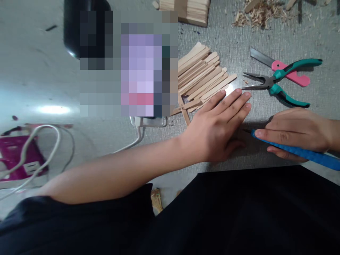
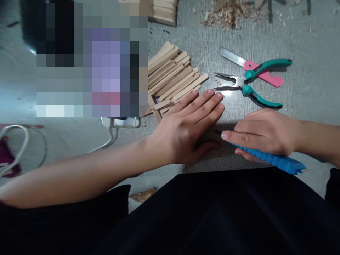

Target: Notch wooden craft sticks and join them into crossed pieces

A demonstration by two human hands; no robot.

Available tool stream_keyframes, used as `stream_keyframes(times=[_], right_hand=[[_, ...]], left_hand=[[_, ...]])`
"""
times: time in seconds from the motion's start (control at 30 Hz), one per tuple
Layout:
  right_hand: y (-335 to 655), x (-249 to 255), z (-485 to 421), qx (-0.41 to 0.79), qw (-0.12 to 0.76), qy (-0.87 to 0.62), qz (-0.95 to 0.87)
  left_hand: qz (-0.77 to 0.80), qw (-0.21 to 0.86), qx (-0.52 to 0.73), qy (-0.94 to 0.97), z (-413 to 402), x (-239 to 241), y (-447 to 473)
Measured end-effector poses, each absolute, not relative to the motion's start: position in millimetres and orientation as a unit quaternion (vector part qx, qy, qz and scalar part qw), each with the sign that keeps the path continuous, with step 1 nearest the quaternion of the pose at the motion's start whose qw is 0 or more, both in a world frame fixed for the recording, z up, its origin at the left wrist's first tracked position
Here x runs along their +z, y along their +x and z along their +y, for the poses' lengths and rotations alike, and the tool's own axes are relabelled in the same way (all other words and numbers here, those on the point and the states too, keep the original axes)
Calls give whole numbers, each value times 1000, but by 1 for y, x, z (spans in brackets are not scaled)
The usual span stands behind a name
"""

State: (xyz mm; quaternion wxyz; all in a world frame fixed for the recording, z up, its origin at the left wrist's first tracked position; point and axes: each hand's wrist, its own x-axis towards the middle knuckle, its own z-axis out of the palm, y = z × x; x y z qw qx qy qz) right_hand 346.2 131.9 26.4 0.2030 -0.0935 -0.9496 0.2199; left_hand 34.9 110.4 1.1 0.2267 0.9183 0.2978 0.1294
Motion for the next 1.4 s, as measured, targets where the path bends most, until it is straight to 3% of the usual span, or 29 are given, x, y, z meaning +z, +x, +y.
stream_keyframes(times=[0.53,0.7,1.03,1.27,1.4], right_hand=[[349,26,130,214,238,-80,-944],[353,28,131,230,190,-90,-950],[352,21,134,239,213,-108,-941],[352,19,131,237,218,-145,-936],[356,14,132,241,210,-136,-938]], left_hand=[[302,206,221,904,113,-10,22],[287,190,250,905,119,-11,22],[284,16,270,920,97,13,28],[281,-56,164,944,46,21,39],[337,62,51,938,34,10,42]])
